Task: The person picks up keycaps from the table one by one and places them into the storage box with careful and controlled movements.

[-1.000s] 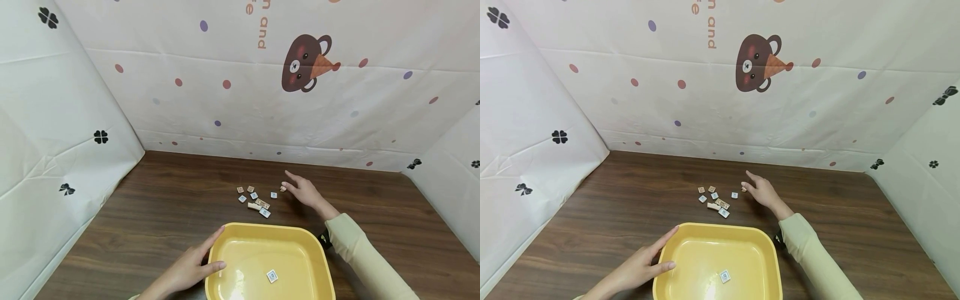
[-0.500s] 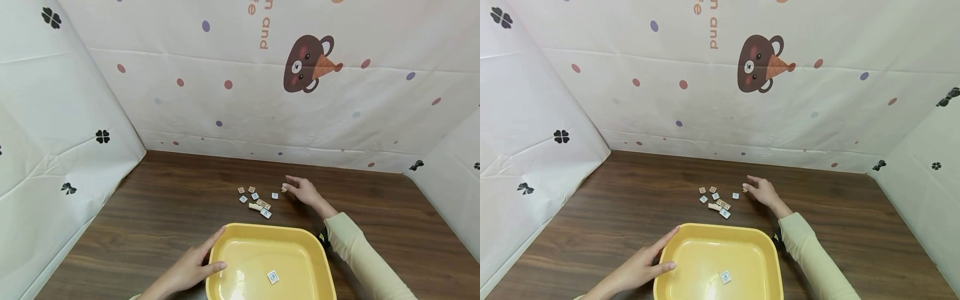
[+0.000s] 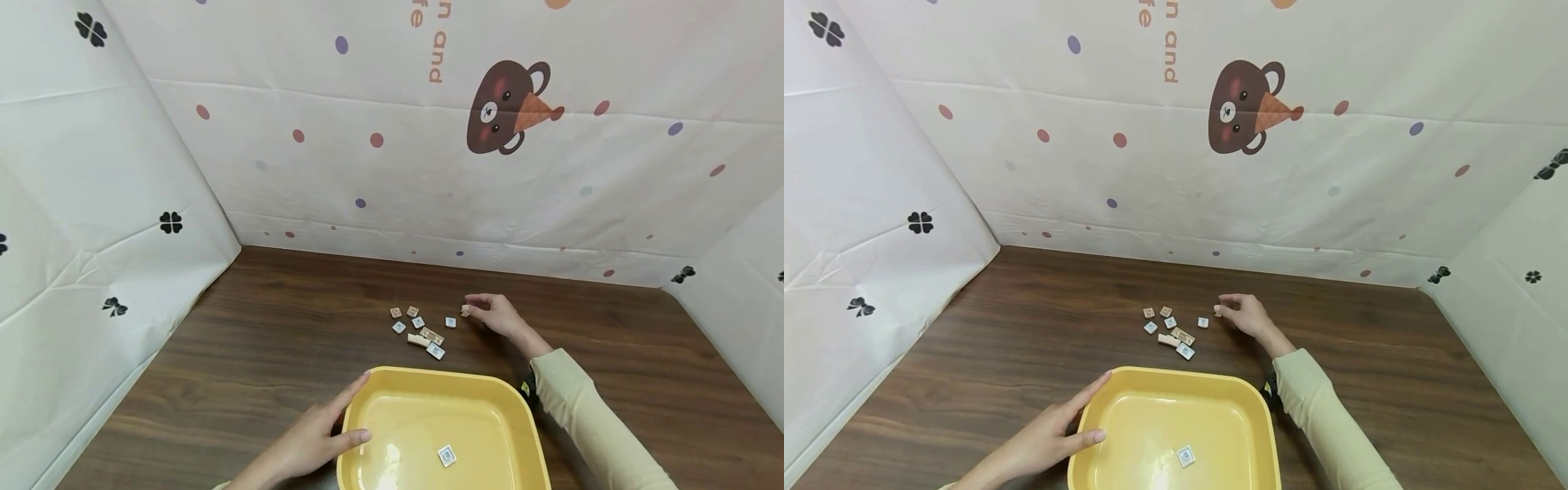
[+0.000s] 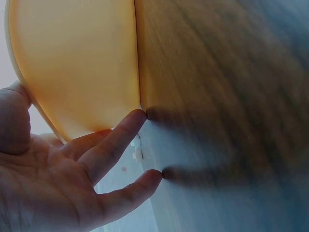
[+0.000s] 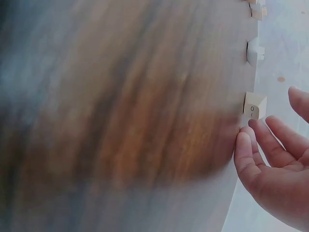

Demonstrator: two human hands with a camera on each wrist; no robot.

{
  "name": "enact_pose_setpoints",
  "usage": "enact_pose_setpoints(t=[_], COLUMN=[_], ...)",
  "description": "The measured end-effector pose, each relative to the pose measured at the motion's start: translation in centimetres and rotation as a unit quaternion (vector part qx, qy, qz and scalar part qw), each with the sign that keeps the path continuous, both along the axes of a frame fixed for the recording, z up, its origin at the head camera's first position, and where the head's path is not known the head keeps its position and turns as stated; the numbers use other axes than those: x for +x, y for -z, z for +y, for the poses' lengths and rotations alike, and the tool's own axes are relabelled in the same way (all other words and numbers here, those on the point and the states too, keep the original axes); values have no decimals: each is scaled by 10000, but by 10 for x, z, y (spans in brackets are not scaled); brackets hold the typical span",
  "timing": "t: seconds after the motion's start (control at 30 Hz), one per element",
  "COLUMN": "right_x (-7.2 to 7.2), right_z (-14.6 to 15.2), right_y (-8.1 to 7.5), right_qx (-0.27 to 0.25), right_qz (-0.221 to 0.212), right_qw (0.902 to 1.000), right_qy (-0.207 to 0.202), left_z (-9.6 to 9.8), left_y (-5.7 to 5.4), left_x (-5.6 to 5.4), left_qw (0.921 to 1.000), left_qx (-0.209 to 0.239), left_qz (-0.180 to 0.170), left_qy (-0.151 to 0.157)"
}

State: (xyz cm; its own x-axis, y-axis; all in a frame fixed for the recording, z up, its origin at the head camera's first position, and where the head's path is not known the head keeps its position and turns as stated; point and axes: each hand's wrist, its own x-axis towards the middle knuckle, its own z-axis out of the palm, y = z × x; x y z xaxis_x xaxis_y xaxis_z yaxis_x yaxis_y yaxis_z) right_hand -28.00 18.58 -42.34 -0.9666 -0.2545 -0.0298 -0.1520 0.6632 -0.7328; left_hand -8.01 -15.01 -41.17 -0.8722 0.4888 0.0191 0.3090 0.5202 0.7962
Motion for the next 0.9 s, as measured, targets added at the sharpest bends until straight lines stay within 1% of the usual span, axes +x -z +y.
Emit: enact_pose_setpoints(t=[0.2,0.3,0.43,0.73,0.9], right_x=[-1,0,1,-1,0], right_z=[0,-1,-2,-2,-3], right_y=[3,1,-1,2,2], right_qx=[-51,111,332,397,542], right_qz=[-45,17,24,-103,-13], right_qw=[10000,9999,9993,9989,9983], right_qy=[-58,-104,-179,-213,-198], left_z=[0,0,0,0,0], left_y=[0,1,1,0,0], left_x=[0,1,0,1,1], left_qw=[9999,9997,9997,9996,9995], left_qx=[-80,-135,-176,-218,-247], left_qz=[94,168,167,148,162], left_qy=[-21,-63,-102,-118,-136])
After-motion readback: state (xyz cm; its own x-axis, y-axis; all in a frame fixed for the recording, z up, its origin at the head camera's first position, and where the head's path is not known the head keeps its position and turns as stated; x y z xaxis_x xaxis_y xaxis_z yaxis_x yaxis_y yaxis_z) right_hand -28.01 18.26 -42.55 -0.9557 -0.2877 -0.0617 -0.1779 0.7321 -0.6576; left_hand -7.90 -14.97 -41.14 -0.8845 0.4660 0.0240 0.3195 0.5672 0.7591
